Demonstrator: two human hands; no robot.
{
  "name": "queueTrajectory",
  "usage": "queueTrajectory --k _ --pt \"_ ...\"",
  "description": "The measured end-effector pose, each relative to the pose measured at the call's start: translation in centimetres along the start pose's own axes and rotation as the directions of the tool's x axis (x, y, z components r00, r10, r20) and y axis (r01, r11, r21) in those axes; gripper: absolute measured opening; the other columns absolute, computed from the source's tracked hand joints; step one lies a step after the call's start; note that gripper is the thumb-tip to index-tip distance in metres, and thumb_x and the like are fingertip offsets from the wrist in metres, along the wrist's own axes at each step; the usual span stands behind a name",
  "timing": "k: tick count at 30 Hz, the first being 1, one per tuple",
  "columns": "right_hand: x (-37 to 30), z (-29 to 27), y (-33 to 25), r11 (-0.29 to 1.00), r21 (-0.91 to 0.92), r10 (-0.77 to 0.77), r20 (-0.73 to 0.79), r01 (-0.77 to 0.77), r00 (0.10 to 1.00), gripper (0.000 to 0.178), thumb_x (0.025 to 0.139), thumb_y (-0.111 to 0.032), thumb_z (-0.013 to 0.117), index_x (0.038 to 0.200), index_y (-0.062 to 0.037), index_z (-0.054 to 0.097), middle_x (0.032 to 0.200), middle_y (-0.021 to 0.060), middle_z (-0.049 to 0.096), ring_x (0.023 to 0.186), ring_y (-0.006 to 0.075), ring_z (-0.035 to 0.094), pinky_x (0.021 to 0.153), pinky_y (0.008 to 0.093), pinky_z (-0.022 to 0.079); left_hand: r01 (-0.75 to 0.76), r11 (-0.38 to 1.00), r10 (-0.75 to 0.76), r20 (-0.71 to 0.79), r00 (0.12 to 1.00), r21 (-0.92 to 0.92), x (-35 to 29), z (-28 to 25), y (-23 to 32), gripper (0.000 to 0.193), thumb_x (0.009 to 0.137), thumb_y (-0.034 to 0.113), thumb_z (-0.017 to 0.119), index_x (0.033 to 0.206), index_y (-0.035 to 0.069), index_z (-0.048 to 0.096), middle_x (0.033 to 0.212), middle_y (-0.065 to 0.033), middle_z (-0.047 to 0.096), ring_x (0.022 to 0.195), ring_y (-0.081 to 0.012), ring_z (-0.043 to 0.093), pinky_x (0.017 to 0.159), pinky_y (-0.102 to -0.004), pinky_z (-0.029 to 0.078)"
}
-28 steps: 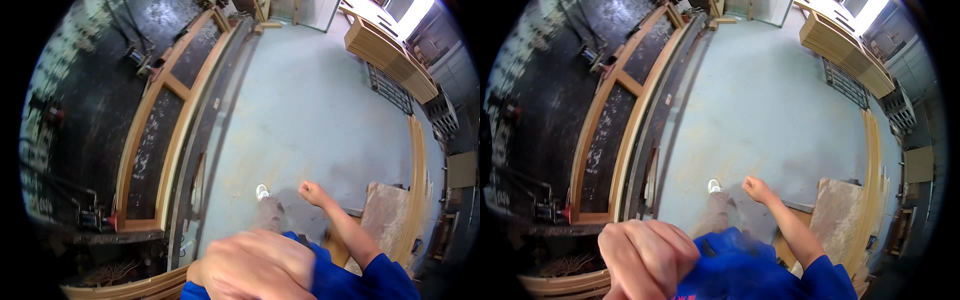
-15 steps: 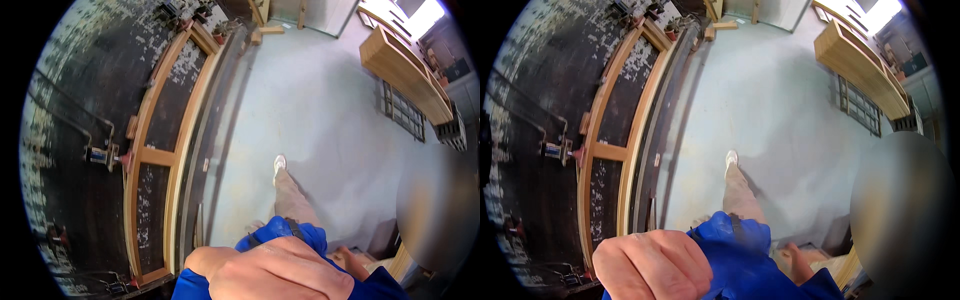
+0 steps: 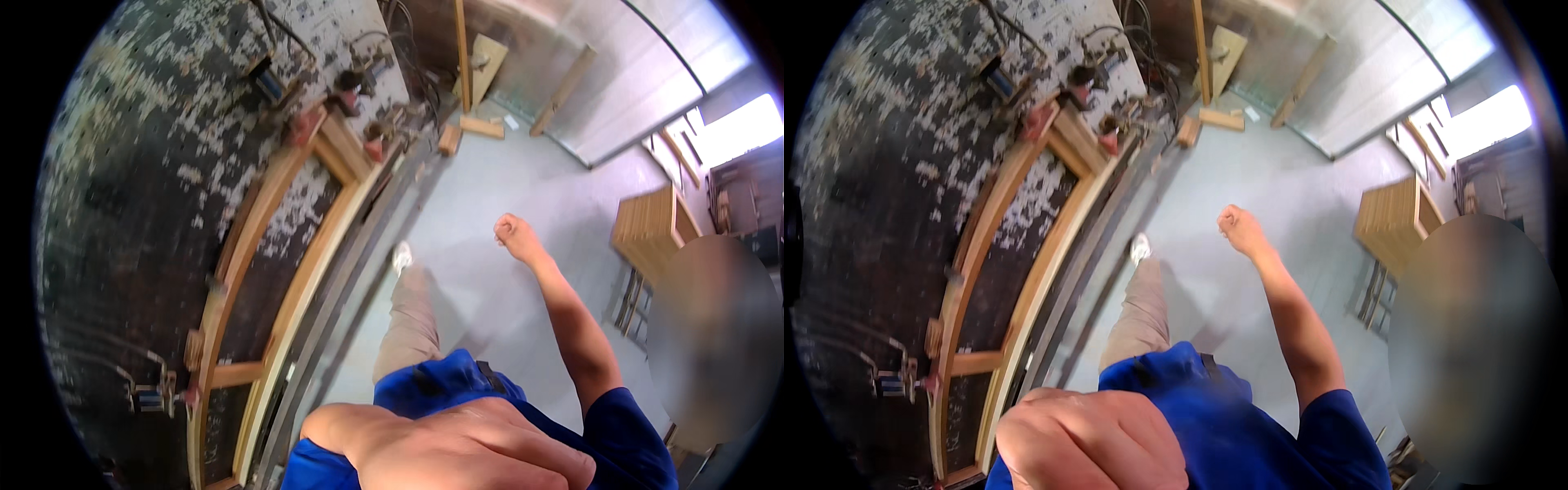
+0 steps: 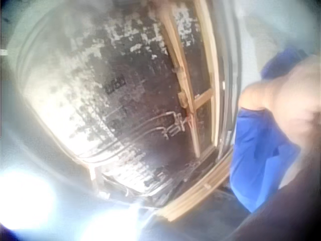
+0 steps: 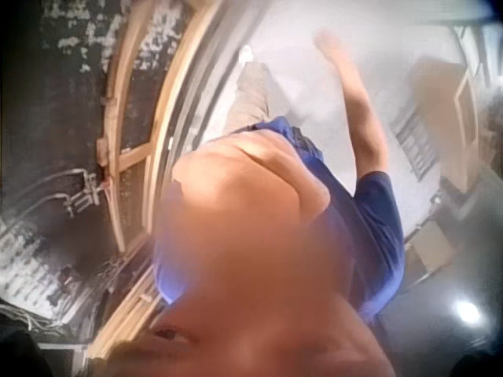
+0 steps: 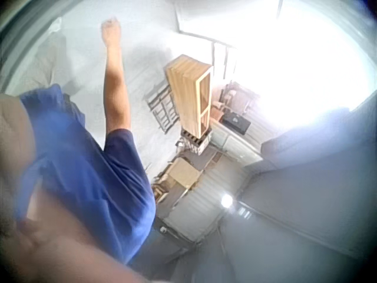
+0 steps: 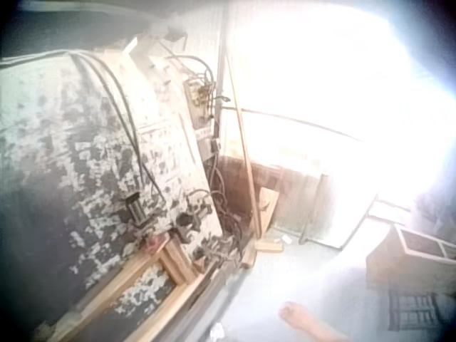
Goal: The person applies glue to wooden pieces using a brush, then joins them together. They use a hammer to secure the joints and move the assembled frame to a rack.
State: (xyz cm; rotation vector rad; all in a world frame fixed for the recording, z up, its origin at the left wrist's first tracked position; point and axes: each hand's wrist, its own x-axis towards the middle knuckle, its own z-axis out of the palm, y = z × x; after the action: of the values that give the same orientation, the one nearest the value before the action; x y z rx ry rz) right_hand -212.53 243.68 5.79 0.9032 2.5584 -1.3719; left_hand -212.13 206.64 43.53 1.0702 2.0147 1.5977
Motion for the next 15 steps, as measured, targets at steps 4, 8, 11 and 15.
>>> queueTrajectory --k 4,8,11,15 --pt "17.2 -7.6 -6.4 0.981 -0.123 -0.112 0.277 0.151 0.954 0.016 0.099 -0.019 0.067 0.093 -0.0038 0.067 0.081 0.0034 0.069 0.074 0.0145 0.064 0.072 0.0322 0.053 -0.268 0.516 0.126 -0.237 0.963 -0.813 17.8 -3.5 -3.8 0.03 0.081 0.023 0.083 0.082 -0.002 0.066 0.074 -0.0108 0.068 0.058 -0.0281 0.063 0.055 -0.0343 0.051" --pt "34.5 -17.0 -14.3 0.882 -0.27 -0.282 0.352 0.386 0.892 0.018 0.098 -0.022 0.071 0.096 -0.0037 0.068 0.084 0.0036 0.07 0.079 0.0158 0.065 0.075 0.0335 0.054 -0.494 0.422 0.274 -0.413 0.869 -0.76 33.0 -4.5 -6.2 0.027 0.085 0.018 0.08 0.084 -0.006 0.068 0.072 -0.0127 0.067 0.058 -0.0272 0.062 0.055 -0.0351 0.049" --pt "50.4 -25.1 -21.5 0.84 -0.258 -0.387 0.334 0.478 0.86 0.021 0.098 -0.024 0.073 0.097 -0.0036 0.068 0.089 0.0059 0.071 0.084 0.0178 0.067 0.08 0.0352 0.055 -0.512 0.439 0.333 -0.396 0.856 -0.738 43.7 -5.3 -9.2 0.02 0.088 0.014 0.076 0.087 -0.005 0.067 0.076 -0.0124 0.067 0.062 -0.026 0.061 0.059 -0.0356 0.05" --pt "70.6 -29.0 -39.6 0.418 -0.41 -0.87 0.077 0.811 0.488 0.021 0.096 -0.026 0.068 0.101 -0.0056 0.065 0.098 0.02 0.066 0.092 0.037 0.068 0.082 0.0453 0.054 -0.551 0.595 0.335 -0.443 0.832 -0.585 55.5 -5.3 -13.3 0.012 0.092 0.007 0.07 0.092 -0.004 0.067 0.08 -0.012 0.067 0.068 -0.0243 0.06 0.064 -0.0362 0.051"
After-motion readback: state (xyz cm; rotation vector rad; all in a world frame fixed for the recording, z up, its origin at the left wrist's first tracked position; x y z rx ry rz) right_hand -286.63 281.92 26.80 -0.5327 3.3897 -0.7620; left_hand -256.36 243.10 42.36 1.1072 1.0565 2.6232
